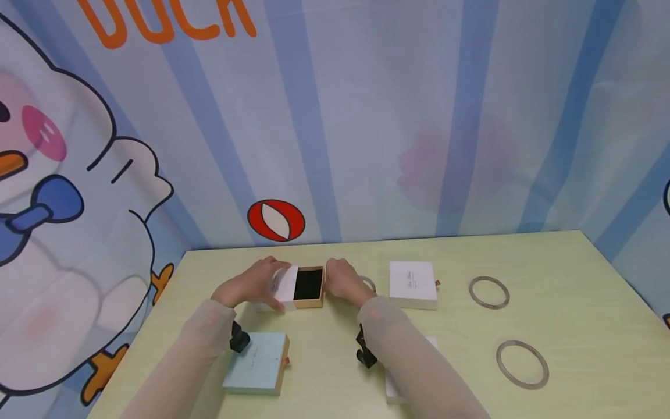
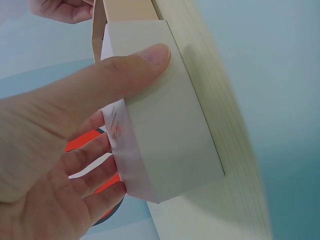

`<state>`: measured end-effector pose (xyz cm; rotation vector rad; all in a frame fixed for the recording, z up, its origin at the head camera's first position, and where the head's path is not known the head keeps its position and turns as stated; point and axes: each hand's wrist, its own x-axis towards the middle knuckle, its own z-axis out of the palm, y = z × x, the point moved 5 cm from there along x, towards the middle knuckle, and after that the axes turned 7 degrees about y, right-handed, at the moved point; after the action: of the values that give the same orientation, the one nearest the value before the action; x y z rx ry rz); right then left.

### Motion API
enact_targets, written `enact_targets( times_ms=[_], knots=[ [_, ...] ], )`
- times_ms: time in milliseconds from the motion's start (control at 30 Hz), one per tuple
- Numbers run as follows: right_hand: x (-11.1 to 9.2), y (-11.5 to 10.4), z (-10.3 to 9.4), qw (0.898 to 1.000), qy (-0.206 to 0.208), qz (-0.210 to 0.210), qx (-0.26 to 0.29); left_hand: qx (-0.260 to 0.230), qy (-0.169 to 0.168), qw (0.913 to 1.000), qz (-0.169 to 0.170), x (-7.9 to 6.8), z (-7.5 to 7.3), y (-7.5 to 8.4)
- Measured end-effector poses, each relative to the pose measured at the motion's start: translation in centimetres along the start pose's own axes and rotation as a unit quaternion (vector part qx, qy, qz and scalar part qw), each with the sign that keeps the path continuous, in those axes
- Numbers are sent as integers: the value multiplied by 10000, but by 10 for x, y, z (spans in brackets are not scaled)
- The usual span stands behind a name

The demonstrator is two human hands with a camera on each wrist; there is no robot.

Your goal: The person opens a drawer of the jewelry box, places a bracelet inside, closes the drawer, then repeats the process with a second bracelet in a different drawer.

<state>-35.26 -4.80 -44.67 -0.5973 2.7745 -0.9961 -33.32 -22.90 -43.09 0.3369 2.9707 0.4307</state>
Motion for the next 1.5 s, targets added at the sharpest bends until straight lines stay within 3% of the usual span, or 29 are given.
enact_targets(
  times_ms=[1167,1500],
  knots=[
    [-4,7,-6,9998,22,148,118,-53,-29,9999,-84,-1,1,-1],
    [-5,10,-7,9998,1,1,212,-58,4,9999,-118,-4,-3,2]
  ],
)
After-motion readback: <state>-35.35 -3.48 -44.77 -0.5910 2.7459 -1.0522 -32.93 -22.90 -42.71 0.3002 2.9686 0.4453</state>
